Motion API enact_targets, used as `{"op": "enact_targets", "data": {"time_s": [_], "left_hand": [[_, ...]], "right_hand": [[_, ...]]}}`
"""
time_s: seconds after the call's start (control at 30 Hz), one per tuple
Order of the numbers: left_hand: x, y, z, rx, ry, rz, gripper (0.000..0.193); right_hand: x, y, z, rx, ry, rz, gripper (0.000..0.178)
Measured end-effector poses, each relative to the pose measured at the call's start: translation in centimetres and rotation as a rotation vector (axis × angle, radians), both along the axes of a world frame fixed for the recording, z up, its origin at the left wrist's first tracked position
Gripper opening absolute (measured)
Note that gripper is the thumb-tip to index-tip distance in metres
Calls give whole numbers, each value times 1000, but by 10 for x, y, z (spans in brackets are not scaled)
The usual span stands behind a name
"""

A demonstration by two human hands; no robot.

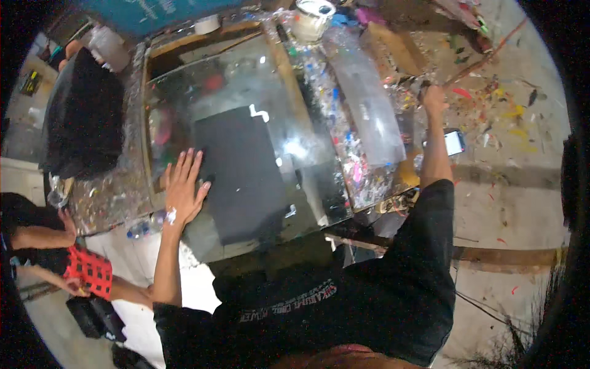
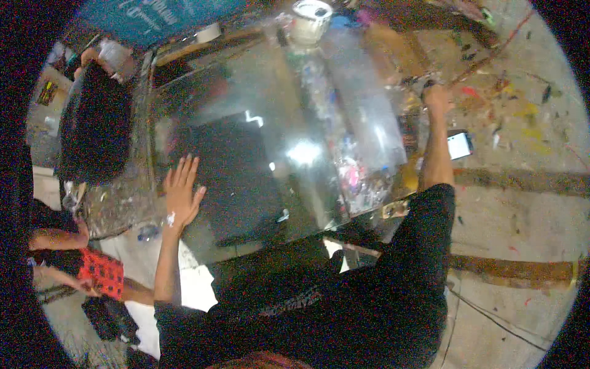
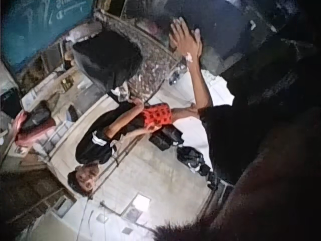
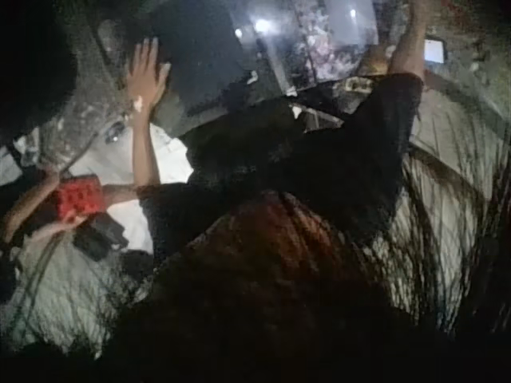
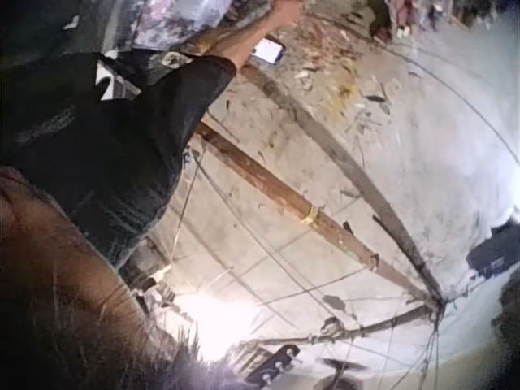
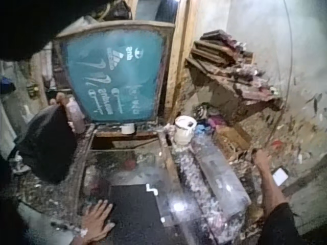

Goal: The person prepares and applies ink onto a screen printing frame, aligns a piece of material on the printing table using a ruler, applies white tape borders, and presses the screen frame down to print a logo onto the material.

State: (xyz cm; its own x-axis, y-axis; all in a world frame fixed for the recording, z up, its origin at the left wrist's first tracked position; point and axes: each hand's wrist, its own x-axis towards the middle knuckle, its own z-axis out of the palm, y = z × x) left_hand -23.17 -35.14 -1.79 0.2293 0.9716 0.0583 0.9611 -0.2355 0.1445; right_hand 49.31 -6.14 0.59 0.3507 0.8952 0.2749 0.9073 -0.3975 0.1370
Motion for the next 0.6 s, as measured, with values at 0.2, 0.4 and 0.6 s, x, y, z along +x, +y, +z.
{"op": "enact_targets", "data": {"time_s": [0.2,0.4,0.6], "left_hand": [[11,17,-9,24,-56,-48,72],[7,11,-15,42,-23,-9,73],[5,6,-9,52,-45,-3,72]], "right_hand": [[66,-14,12,-40,-307,83,43],[-123,-93,84,768,145,313,35],[-328,-291,22,34,1024,648,23]]}}
